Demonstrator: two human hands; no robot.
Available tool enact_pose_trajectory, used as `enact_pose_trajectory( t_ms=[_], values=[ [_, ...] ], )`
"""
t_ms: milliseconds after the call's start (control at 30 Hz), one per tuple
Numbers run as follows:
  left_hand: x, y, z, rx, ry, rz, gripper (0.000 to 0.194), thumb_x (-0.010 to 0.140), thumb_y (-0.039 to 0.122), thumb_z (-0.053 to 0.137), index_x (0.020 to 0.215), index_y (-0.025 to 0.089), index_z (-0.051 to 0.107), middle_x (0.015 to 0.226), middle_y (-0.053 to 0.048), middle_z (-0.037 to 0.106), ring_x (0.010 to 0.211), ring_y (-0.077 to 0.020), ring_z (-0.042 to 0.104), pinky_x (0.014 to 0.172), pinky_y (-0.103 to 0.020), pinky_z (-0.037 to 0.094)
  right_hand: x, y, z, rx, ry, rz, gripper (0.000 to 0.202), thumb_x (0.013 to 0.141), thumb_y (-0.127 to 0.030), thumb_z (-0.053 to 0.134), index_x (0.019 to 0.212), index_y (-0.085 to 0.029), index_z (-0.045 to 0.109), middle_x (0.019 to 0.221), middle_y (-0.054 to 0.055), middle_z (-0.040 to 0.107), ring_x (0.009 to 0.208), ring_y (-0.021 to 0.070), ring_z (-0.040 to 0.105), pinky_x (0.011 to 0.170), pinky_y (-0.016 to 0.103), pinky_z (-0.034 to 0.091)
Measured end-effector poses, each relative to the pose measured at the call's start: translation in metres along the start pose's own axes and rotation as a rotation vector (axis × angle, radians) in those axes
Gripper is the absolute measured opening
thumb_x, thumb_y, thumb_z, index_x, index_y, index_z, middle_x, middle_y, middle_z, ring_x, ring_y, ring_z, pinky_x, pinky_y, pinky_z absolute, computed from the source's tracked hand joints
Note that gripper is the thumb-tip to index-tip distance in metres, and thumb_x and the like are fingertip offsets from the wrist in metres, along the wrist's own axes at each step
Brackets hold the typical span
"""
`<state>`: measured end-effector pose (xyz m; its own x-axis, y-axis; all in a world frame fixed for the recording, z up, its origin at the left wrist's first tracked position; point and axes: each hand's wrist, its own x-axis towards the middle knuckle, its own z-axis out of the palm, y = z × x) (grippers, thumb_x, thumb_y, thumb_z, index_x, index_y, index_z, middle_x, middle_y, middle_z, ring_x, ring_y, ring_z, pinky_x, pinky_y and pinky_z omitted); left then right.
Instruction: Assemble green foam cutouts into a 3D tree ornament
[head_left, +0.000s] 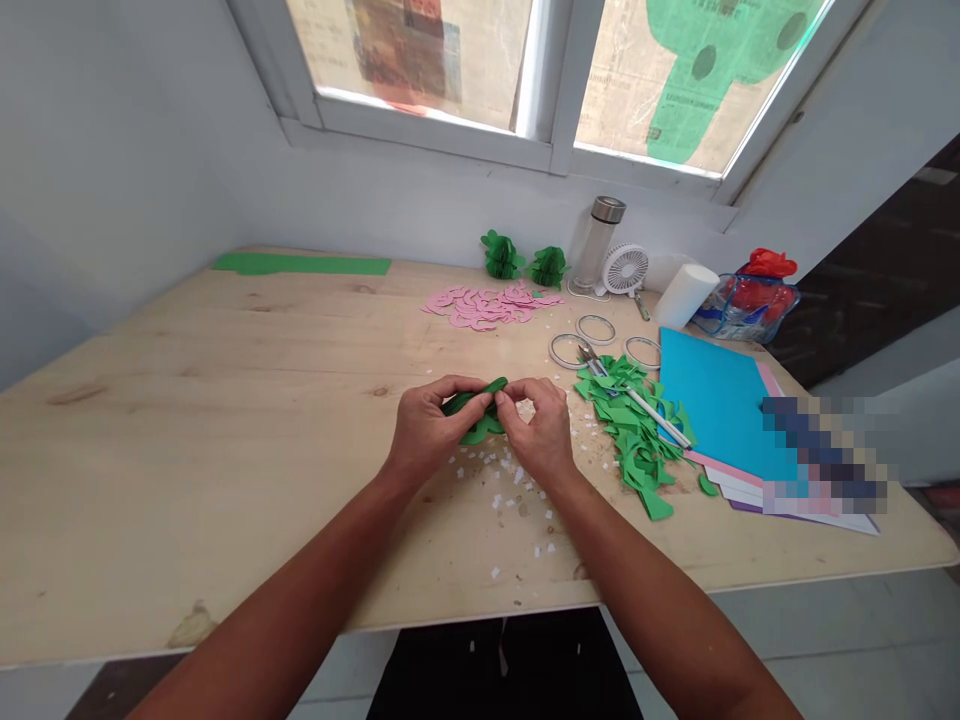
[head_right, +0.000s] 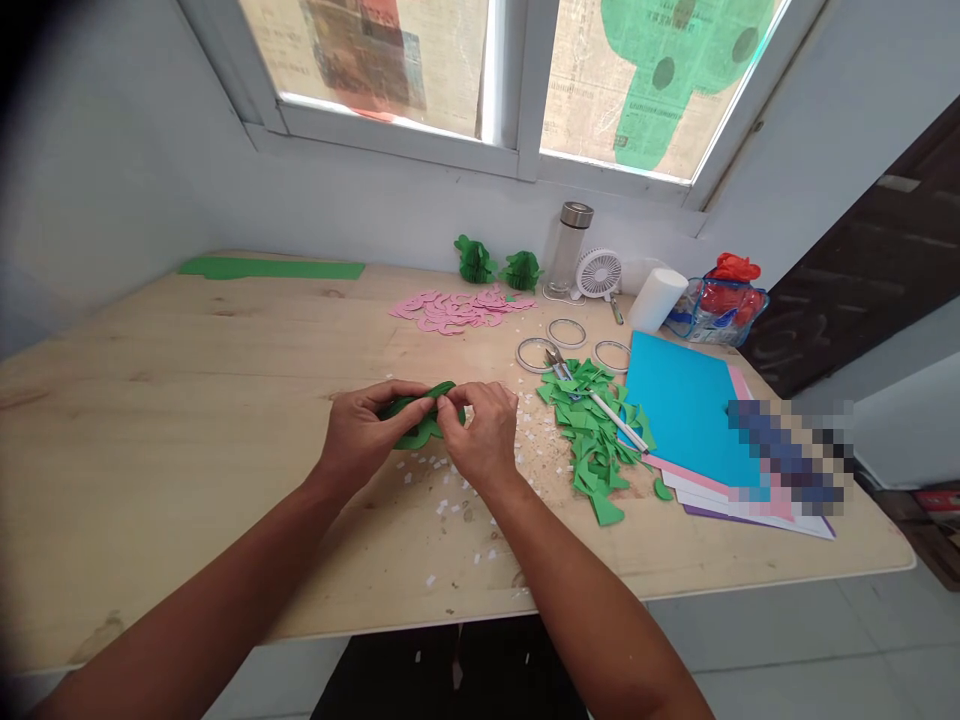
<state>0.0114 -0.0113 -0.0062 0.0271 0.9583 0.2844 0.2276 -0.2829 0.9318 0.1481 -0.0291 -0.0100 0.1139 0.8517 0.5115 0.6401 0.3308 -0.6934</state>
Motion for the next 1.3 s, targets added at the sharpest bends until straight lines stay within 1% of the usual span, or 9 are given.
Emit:
enact_pose_trajectory(
  t_ms=[167,367,500,700,867,1167,1300],
  values=[
    [-0.001,-0.0004,0.0008,-0.001,-0.004,-0.015,0.014,0.069,0.028,0.067,0.077,0.018,0.073,0.077,-0.001,0.074,0.071,-0.0171,0.067,0.062,-0.024,0.054,0.0004,0.0006,0.0001,-0.009,0.004,0.015,0.012,0.078,-0.018,0.055,0.068,-0.021,0.059,0.072,0.0,0.066,0.076,0.0176,0.057,0.08,0.034,0.038],
    [-0.0013,-0.0022,0.001,-0.01,-0.012,-0.016,0.016,0.068,0.031,0.068,0.078,0.019,0.073,0.078,-0.002,0.074,0.072,-0.0189,0.068,0.061,-0.026,0.055,0.0003,-0.0001,-0.0005,0.007,-0.004,0.016,0.012,0.08,-0.022,0.054,0.068,-0.021,0.058,0.072,0.001,0.066,0.076,0.0178,0.058,0.081,0.035,0.039],
    [-0.002,-0.0008,0.0005,0.004,-0.017,-0.003,0.015,0.069,0.031,0.068,0.078,0.02,0.073,0.078,-0.002,0.074,0.073,-0.0195,0.068,0.063,-0.028,0.055,-0.0004,-0.001,-0.0007,0.002,0.004,0.016,0.014,0.08,-0.022,0.055,0.066,-0.021,0.057,0.071,0.001,0.066,0.076,0.0178,0.058,0.082,0.035,0.039],
    [-0.0036,0.0023,0.0003,0.018,-0.023,0.007,0.013,0.07,0.029,0.067,0.077,0.02,0.073,0.078,-0.001,0.073,0.07,-0.0171,0.067,0.061,-0.024,0.054,-0.0009,-0.0011,-0.0001,-0.006,0.011,0.011,0.013,0.078,-0.021,0.055,0.065,-0.021,0.056,0.07,0.0,0.065,0.075,0.0176,0.057,0.082,0.035,0.038],
    [-0.0035,0.0015,0.0005,0.058,-0.029,0.051,0.012,0.07,0.029,0.067,0.077,0.02,0.073,0.081,-0.002,0.073,0.072,-0.0175,0.067,0.066,-0.026,0.054,-0.001,-0.0005,0.0005,-0.023,0.019,0.012,0.012,0.076,-0.019,0.055,0.065,-0.021,0.056,0.069,0.0,0.064,0.075,0.0179,0.057,0.081,0.035,0.037],
    [-0.0023,-0.0006,0.002,0.05,-0.011,0.018,0.013,0.071,0.029,0.066,0.078,0.02,0.072,0.077,-0.001,0.073,0.071,-0.0178,0.067,0.064,-0.025,0.054,-0.0007,0.0024,0.0034,-0.021,0.01,0.024,0.012,0.075,-0.017,0.053,0.065,-0.021,0.056,0.069,0.0,0.064,0.075,0.0185,0.056,0.082,0.036,0.037],
    [-0.0014,-0.0014,0.0013,0.035,-0.004,0.008,0.016,0.07,0.032,0.067,0.078,0.019,0.072,0.077,-0.001,0.073,0.07,-0.018,0.067,0.063,-0.026,0.054,-0.0007,0.0011,0.0023,0.01,0.003,0.02,0.012,0.077,-0.019,0.053,0.066,-0.021,0.057,0.071,0.001,0.065,0.075,0.0181,0.057,0.082,0.035,0.038]
  ],
)
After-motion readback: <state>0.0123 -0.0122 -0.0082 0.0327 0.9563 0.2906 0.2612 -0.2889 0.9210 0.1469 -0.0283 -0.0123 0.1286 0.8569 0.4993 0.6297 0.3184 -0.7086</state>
